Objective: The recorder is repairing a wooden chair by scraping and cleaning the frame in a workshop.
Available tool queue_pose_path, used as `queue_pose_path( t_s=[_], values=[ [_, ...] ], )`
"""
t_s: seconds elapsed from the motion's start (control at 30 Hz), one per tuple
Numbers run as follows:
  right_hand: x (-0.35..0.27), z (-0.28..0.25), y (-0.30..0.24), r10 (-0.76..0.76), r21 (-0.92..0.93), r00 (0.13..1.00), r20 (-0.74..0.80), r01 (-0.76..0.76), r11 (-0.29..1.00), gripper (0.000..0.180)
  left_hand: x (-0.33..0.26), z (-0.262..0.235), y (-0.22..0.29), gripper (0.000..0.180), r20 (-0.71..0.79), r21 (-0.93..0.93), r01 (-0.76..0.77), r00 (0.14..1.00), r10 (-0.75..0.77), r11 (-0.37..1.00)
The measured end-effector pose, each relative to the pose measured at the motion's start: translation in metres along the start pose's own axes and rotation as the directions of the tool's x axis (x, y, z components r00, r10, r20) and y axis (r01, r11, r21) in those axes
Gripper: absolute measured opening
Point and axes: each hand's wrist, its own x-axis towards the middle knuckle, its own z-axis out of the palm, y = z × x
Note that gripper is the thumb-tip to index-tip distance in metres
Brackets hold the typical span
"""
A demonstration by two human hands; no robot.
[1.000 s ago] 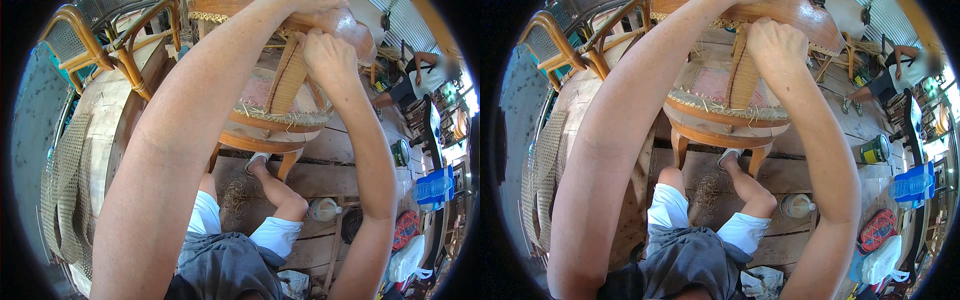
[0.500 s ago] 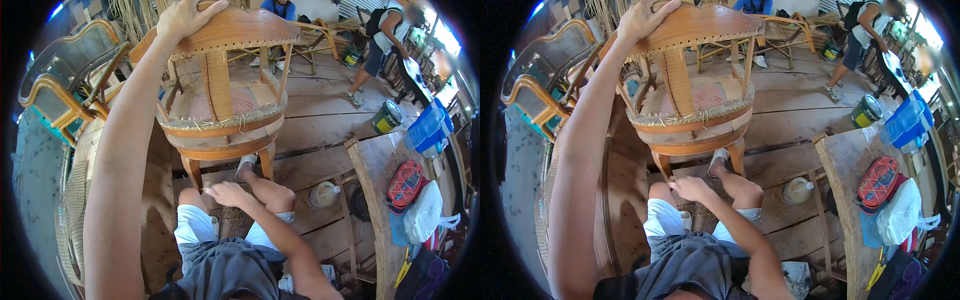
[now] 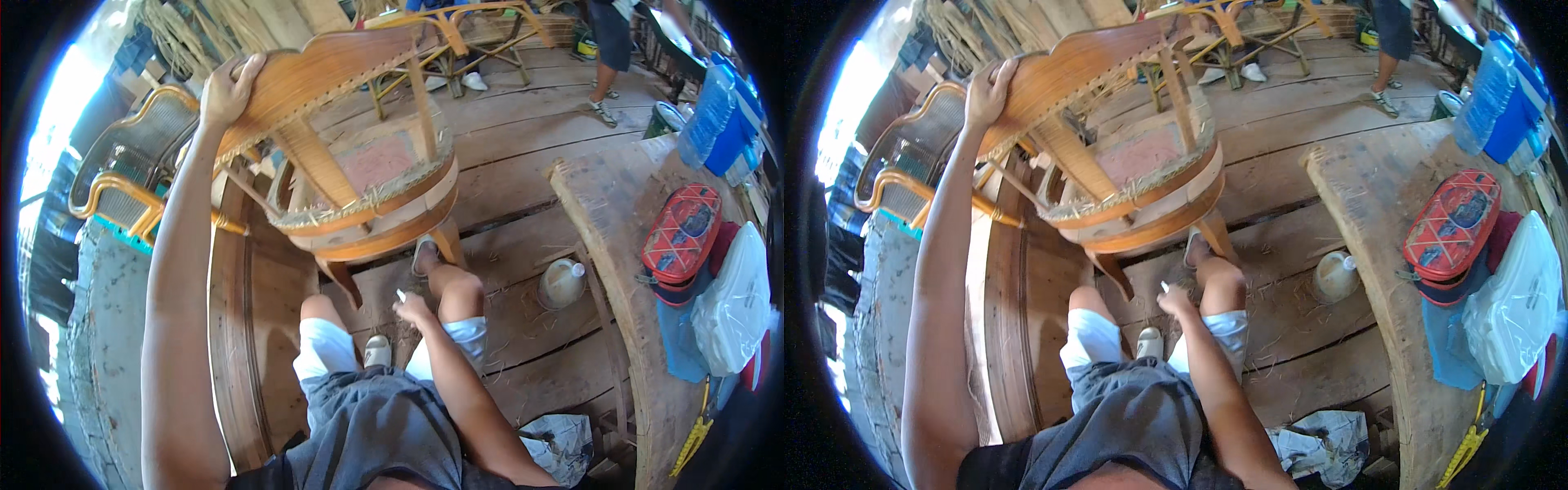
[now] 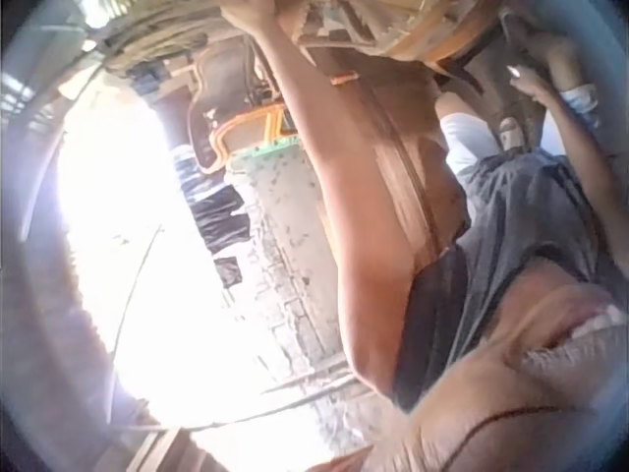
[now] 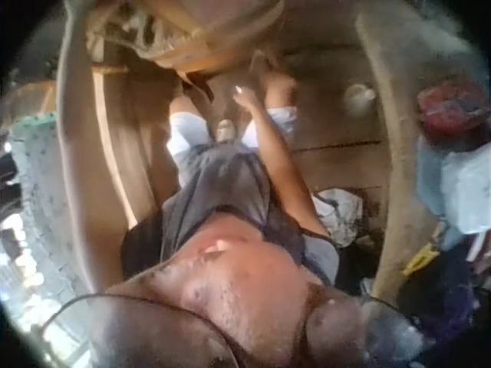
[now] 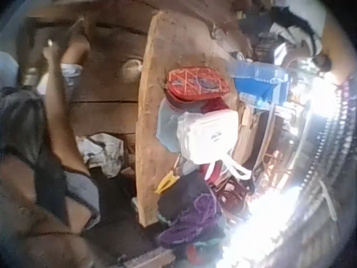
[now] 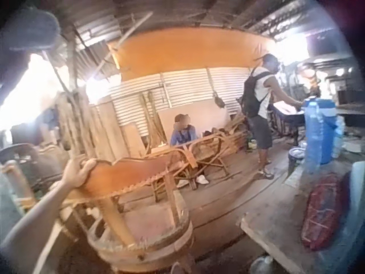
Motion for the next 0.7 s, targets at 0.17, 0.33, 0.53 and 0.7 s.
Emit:
queue_pose_path(
  t_s=[0.17, 0.33, 0.53, 0.7],
  values=[
    [0.052, 0.007, 0.032, 0.126, 0.831, 0.992, 0.025, -0.091, 0.549, 0.019, 0.01, 0.007, 0.012, 0.049, 0.06, 0.117, -0.019, 0.998, 0.012, 0.993],
    [0.06, -0.007, -0.034, 0.277, 0.958, 0.956, 0.098, -0.166, 0.233, 0.045, 0.015, -0.001, -0.002, 0.051, -0.105, -0.029, -0.157, 0.983, 0.153, 0.987],
    [0.083, -0.028, -0.065, 0.215, 1.0, 0.977, -0.003, 0.002, 0.002, 0.065, 0.052, 0.02, -0.01, 0.059, 0.018, 0.01, 0.009, 1.0, -0.01, 1.0],
    [0.114, -0.044, -0.076, 0.083, 0.996, 0.993, -0.084, 0.084, -0.007, 0.035, 0.056, 0.035, -0.05, 0.064, -0.175, 0.055, -0.072, 0.981, 0.081, 0.996]
  ],
)
